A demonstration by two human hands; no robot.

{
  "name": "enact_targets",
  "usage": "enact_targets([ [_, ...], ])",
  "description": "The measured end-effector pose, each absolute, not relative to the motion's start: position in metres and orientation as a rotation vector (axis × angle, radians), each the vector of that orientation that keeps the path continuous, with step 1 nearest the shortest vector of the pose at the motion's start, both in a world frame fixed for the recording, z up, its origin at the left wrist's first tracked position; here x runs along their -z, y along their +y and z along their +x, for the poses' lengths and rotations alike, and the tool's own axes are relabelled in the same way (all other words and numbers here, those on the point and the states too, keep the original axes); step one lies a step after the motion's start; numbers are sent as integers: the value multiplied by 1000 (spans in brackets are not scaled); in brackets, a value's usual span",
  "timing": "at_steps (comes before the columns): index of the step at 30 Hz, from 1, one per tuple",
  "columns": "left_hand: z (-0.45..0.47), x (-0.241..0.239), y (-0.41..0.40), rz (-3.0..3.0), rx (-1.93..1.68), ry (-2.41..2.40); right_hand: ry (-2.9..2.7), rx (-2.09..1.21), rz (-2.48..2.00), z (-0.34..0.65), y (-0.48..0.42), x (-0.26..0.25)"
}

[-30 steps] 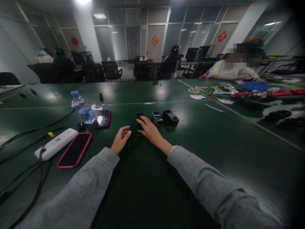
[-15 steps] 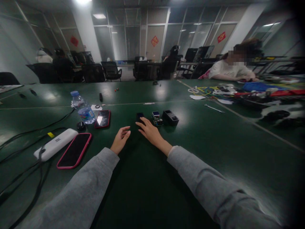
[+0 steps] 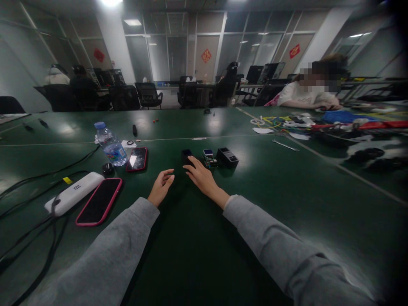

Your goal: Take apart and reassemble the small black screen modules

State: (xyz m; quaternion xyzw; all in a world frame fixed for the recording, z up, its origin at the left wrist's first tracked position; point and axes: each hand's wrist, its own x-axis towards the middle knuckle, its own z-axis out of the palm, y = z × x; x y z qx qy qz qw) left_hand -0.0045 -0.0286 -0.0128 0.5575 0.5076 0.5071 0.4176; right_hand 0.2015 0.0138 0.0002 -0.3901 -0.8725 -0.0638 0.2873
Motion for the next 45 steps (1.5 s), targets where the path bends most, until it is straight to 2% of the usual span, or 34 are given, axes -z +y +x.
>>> enact_targets([
  [9, -5, 11, -28, 1345, -1465, 1329, -2236, 323, -965, 180, -4, -16],
  [14, -11, 12, -26, 1337, -1684, 1474, -2309, 279, -934, 143, -6, -12],
  [18, -14, 14, -26, 1352, -1711, 1506, -2347, 230, -1014, 120, 0, -7],
  [29, -14, 20, -22, 1406, -1639, 1459, -2361, 192, -1111, 114, 2, -6],
  [33, -15, 11, -27, 1676, -1636, 1527, -2264, 204, -1051, 128, -7, -12],
  [38, -14, 1, -28, 2284, -1359, 1506, -2200, 181, -1059, 169, -11, -14],
  [45, -17, 9, 6, 2460, -1117, 1609, -2210, 133, -1123, 204, 7, -1],
])
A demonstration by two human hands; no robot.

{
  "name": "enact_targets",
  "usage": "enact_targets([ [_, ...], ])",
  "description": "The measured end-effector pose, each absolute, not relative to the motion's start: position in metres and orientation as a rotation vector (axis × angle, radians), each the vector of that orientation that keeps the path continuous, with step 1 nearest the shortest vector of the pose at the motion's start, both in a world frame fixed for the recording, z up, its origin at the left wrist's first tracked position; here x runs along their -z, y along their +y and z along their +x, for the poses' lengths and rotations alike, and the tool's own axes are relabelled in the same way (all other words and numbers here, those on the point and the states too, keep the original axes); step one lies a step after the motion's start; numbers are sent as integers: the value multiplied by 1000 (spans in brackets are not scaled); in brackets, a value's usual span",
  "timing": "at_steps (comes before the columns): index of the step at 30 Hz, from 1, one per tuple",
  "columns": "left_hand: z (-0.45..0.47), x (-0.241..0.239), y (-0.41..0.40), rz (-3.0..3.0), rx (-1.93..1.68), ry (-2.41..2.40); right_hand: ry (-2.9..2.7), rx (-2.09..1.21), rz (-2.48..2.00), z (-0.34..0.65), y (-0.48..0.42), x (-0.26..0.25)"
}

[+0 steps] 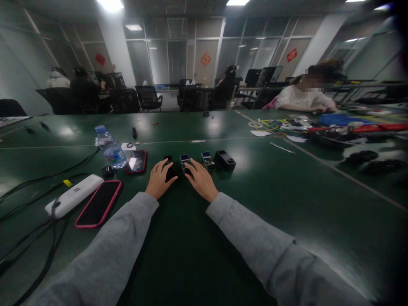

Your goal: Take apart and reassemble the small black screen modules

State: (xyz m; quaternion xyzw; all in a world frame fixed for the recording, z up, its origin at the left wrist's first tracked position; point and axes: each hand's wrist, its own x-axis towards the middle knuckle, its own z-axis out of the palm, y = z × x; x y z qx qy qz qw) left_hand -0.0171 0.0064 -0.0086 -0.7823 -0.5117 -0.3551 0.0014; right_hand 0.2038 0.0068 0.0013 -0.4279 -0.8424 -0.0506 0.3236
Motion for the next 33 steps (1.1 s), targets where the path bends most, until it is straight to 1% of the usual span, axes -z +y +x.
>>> enact_targets([
  [6, -22, 11, 29, -2557, 998, -1520, -2293, 128, -1108, 202, 19, 4],
  [33, -22, 15, 31, -2618, 1003, -1517, -2289, 168, -1181, 197, 22, 1],
])
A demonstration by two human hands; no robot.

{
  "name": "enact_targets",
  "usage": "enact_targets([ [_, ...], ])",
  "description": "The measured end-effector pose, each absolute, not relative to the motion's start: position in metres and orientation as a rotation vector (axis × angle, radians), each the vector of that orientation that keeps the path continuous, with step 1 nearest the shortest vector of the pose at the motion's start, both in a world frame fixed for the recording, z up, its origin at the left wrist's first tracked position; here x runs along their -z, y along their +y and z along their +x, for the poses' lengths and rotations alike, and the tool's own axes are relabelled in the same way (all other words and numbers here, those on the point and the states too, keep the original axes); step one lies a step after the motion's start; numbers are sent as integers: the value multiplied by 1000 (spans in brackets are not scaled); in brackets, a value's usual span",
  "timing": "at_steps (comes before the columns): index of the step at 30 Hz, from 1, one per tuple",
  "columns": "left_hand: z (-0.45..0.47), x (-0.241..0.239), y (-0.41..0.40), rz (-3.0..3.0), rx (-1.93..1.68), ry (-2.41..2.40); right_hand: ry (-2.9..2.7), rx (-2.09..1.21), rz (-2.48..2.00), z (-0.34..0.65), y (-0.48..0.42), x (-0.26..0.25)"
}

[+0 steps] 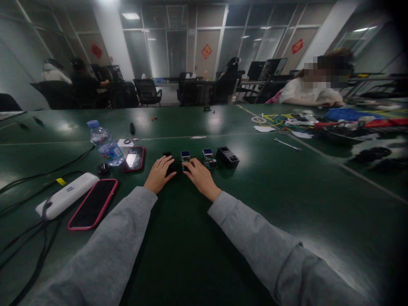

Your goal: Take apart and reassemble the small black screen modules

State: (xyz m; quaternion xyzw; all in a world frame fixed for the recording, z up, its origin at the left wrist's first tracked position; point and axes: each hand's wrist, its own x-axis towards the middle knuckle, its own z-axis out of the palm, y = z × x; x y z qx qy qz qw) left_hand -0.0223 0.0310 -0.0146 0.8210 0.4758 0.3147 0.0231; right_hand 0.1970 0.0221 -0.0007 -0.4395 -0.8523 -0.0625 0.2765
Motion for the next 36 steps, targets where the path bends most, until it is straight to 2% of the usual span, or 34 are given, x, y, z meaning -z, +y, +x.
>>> enact_targets([
  [21, -23, 16, 32, 2637, -900, 1524, -2299, 118, -1191, 198, 21, 1],
  [30, -22, 14, 30, 2720, -860, 1597, -2286, 167, -1185, 196, 20, -1],
  [36, -23, 13, 29, 2714, -901, 1608, -2077, 299, -1257, 216, 17, -8],
])
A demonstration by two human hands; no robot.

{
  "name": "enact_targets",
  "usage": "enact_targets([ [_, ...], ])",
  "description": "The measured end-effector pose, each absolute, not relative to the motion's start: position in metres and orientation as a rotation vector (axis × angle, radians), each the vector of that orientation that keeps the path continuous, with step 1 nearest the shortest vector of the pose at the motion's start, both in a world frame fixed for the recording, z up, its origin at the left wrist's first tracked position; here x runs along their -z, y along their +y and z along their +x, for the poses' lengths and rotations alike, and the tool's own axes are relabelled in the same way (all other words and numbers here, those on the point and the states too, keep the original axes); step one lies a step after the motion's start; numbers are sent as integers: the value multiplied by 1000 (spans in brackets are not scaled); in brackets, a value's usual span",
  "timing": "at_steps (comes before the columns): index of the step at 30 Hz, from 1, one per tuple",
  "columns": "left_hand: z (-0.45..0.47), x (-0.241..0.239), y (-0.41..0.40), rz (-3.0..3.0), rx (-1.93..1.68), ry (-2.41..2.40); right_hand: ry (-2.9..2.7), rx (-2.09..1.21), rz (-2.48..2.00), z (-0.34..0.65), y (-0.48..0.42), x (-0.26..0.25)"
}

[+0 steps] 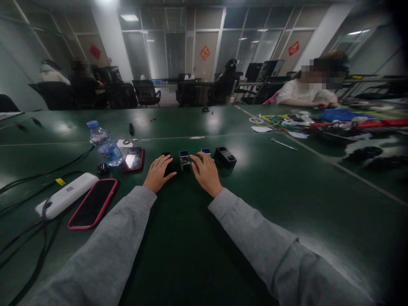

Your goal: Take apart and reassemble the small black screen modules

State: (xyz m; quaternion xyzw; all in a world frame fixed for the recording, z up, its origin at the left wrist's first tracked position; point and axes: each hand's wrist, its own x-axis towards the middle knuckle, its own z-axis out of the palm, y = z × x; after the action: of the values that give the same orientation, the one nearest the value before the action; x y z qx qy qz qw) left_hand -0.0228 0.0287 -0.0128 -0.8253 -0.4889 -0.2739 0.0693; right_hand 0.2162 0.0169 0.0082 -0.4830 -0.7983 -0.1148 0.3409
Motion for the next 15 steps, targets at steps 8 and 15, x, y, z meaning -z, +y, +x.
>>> enact_targets([
  [8, -23, 12, 27, -2503, 780, -1488, -2073, 313, -1449, 263, 20, 9],
  [15, -23, 12, 27, -2508, 778, -1473, -2103, 174, -1512, 260, 21, 6],
])
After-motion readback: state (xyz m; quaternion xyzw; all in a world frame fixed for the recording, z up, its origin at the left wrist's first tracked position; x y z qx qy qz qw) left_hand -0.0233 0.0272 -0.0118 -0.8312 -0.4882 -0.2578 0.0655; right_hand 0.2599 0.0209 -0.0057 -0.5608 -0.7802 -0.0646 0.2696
